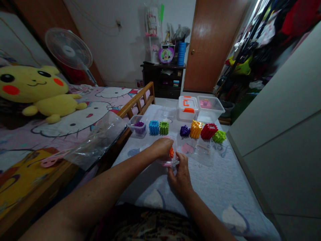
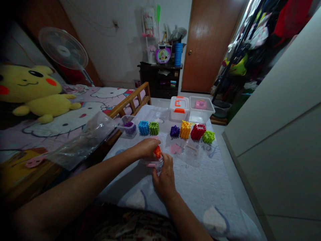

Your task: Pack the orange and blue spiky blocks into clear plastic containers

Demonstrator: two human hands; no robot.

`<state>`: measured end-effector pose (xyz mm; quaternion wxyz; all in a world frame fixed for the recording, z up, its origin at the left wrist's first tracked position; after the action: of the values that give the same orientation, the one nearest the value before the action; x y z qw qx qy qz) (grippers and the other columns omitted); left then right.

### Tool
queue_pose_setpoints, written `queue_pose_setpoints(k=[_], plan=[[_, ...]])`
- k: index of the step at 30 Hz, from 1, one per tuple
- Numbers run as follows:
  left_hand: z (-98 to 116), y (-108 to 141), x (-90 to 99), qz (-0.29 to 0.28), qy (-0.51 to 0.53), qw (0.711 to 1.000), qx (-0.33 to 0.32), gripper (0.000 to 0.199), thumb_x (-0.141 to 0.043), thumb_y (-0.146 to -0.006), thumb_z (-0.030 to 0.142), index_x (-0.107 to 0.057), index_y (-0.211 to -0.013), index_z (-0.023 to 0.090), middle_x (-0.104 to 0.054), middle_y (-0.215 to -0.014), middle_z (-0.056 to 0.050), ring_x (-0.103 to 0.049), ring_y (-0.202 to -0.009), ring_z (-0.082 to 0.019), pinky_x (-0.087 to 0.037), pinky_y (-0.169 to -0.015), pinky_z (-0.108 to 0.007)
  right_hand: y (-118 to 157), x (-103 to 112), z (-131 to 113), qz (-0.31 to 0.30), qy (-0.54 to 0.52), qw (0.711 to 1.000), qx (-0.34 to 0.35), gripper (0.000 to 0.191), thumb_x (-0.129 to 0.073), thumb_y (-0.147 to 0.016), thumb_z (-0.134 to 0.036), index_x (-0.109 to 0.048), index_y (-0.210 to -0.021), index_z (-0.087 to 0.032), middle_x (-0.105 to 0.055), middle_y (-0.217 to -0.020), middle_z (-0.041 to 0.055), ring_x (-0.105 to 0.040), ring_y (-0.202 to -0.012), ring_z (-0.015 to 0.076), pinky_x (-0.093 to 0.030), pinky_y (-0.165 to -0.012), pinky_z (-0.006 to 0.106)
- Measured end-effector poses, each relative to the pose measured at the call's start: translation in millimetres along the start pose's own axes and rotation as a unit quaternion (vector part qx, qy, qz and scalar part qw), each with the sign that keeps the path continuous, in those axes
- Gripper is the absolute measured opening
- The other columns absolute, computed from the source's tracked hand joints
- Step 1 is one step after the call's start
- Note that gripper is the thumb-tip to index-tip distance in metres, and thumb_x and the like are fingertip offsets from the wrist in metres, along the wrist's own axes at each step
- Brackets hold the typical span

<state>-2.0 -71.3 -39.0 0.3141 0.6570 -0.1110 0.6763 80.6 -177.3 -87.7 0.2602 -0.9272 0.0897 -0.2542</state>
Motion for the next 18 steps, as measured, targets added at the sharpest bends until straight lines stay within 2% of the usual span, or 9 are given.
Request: queue_pose_setpoints(k=[5,9,11,14,16,18], plan=[[-3.4,-2.2,0.7,0.001,0.012,1.000,0.010,0.039,-0.075,-0.071,0.031,-0.068,-0.106,0.013,-0.073,-0.108,-0.018,-0.070,-0.102,-0.033,-0.053,-0.081,-0.034,1.1,-0.3,-1.5,0.003,0.002,1.000,-0.004,0.065,-0.052,-0.082,-0.012,-0.035,-0.143,-0.024,-0.049,-0.130,0.0135,-0.050,-0.120,0.0288,-0.053,-0.093,0.051],[-3.7,12.8,13.5,0.045,0.061,0.997,0.002,0.056,-0.077,-0.068,0.021,-0.063,-0.122,0.016,-0.067,-0.128,-0.016,-0.062,-0.121,-0.031,-0.049,-0.098,-0.034,1.1,5.7,-0.5,0.005,0.016,1.000,-0.005,0.069,-0.051,-0.080,-0.011,-0.033,-0.145,-0.024,-0.048,-0.131,0.0138,-0.052,-0.116,0.0279,-0.054,-0.087,0.048],[-7.4,27.4,22.2,0.088,0.103,0.991,-0.007,0.061,-0.075,-0.071,0.018,-0.059,-0.130,0.018,-0.062,-0.138,-0.014,-0.057,-0.129,-0.029,-0.044,-0.107,-0.036,-2.9,18.3,4.0,0.018,0.028,0.999,-0.018,0.070,-0.050,-0.079,-0.011,-0.033,-0.146,-0.024,-0.048,-0.130,0.0135,-0.055,-0.110,0.0260,-0.055,-0.083,0.045],[-22.0,52.7,30.8,0.196,0.176,0.965,-0.009,0.044,-0.061,-0.086,0.022,-0.060,-0.129,0.018,-0.064,-0.135,-0.012,-0.059,-0.126,-0.025,-0.042,-0.109,-0.037,-14.3,51.3,16.2,0.051,0.056,0.996,-0.041,0.064,-0.053,-0.080,-0.015,-0.039,-0.142,-0.023,-0.051,-0.125,0.0126,-0.056,-0.103,0.0246,-0.055,-0.078,0.042],[-38.3,67.5,26.6,0.273,0.225,0.935,0.020,0.035,-0.054,-0.091,0.027,-0.062,-0.124,0.017,-0.067,-0.128,-0.012,-0.061,-0.121,-0.025,-0.044,-0.108,-0.038,-23.0,76.7,28.8,0.063,0.083,0.993,-0.058,0.055,-0.054,-0.082,-0.021,-0.046,-0.135,-0.021,-0.053,-0.122,0.0127,-0.056,-0.103,0.0253,-0.054,-0.079,0.042],[-55.0,77.2,12.1,0.327,0.281,0.900,0.063,0.034,-0.052,-0.091,0.032,-0.063,-0.119,0.017,-0.067,-0.125,-0.012,-0.061,-0.118,-0.025,-0.045,-0.105,-0.040,-29.6,100.3,45.6,0.065,0.118,0.988,-0.075,0.046,-0.055,-0.083,-0.027,-0.052,-0.129,-0.020,-0.055,-0.119,0.0125,-0.056,-0.105,0.0268,-0.054,-0.082,0.044]])
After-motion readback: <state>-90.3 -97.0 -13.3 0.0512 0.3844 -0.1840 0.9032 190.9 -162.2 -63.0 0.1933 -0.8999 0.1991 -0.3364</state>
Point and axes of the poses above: each hand's wrist, its own y-axis away from the middle knuckle, its own x-axis out of the back of the hand, z = x × y, the point moved 7 cm from there along -y, towards the middle knuckle
